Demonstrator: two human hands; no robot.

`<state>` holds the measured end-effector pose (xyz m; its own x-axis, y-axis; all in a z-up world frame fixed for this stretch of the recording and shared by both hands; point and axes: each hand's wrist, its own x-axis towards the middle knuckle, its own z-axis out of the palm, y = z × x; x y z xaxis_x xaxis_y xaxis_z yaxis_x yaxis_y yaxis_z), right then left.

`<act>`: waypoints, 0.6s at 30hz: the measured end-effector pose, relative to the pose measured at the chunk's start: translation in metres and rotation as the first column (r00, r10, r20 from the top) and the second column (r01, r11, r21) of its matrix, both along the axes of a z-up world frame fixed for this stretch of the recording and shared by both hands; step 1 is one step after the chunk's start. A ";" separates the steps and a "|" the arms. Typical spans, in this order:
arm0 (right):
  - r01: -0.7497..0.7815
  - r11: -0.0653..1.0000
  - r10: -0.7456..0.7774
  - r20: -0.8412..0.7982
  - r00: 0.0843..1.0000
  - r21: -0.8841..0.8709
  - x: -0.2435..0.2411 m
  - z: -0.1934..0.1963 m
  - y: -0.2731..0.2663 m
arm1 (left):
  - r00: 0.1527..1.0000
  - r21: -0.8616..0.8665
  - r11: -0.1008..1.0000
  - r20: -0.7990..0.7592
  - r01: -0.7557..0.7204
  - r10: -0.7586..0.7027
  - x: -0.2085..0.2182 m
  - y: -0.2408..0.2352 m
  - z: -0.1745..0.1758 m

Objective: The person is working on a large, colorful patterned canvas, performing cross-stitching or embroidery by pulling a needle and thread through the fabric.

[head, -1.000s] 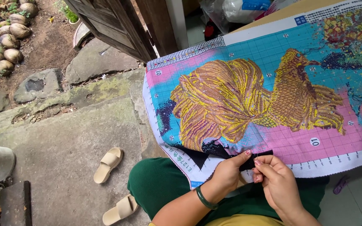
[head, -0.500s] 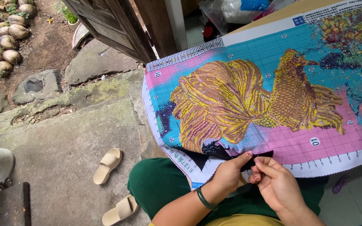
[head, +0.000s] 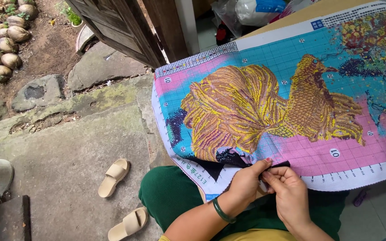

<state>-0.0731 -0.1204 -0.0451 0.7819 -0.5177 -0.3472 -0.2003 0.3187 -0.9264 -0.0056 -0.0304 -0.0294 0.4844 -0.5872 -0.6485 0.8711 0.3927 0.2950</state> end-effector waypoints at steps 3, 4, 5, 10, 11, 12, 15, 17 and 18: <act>-0.020 0.987 0.007 -0.079 0.997 -0.161 0.003 0.010 0.004 | 0.996 0.190 0.981 -0.068 -0.045 0.059 0.002 0.000 0.005; -0.037 0.972 0.013 -0.104 0.995 -0.232 0.003 0.009 0.004 | 0.994 0.219 0.974 -0.073 -0.062 0.080 0.001 0.000 0.004; -0.054 0.952 0.016 -0.128 0.992 -0.302 0.003 0.008 0.004 | 0.992 0.246 0.966 -0.077 -0.079 0.101 0.001 -0.001 0.004; -0.054 0.912 0.014 -0.101 0.995 -0.406 0.002 0.011 0.007 | 0.987 0.251 0.960 -0.066 -0.127 0.147 0.001 -0.001 0.010; -0.046 0.909 0.012 -0.085 0.996 -0.413 0.001 0.009 0.006 | 0.985 0.249 0.959 -0.068 -0.135 0.156 0.001 -0.002 0.009; -0.046 0.909 0.012 -0.085 0.996 -0.414 0.001 0.010 0.006 | 0.985 0.249 0.959 -0.068 -0.135 0.156 0.001 -0.001 0.011; -0.059 0.887 0.000 -0.129 0.992 -0.457 0.003 0.010 0.005 | 0.993 0.294 0.951 -0.037 -0.097 0.113 0.001 -0.001 0.015; -0.045 0.902 -0.003 -0.110 0.994 -0.429 0.003 0.008 0.005 | 0.995 0.286 0.954 -0.014 -0.094 0.102 0.001 -0.001 0.013; -0.045 0.902 -0.002 -0.110 0.994 -0.429 0.003 0.008 0.005 | 0.995 0.286 0.954 -0.014 -0.094 0.102 0.001 -0.001 0.014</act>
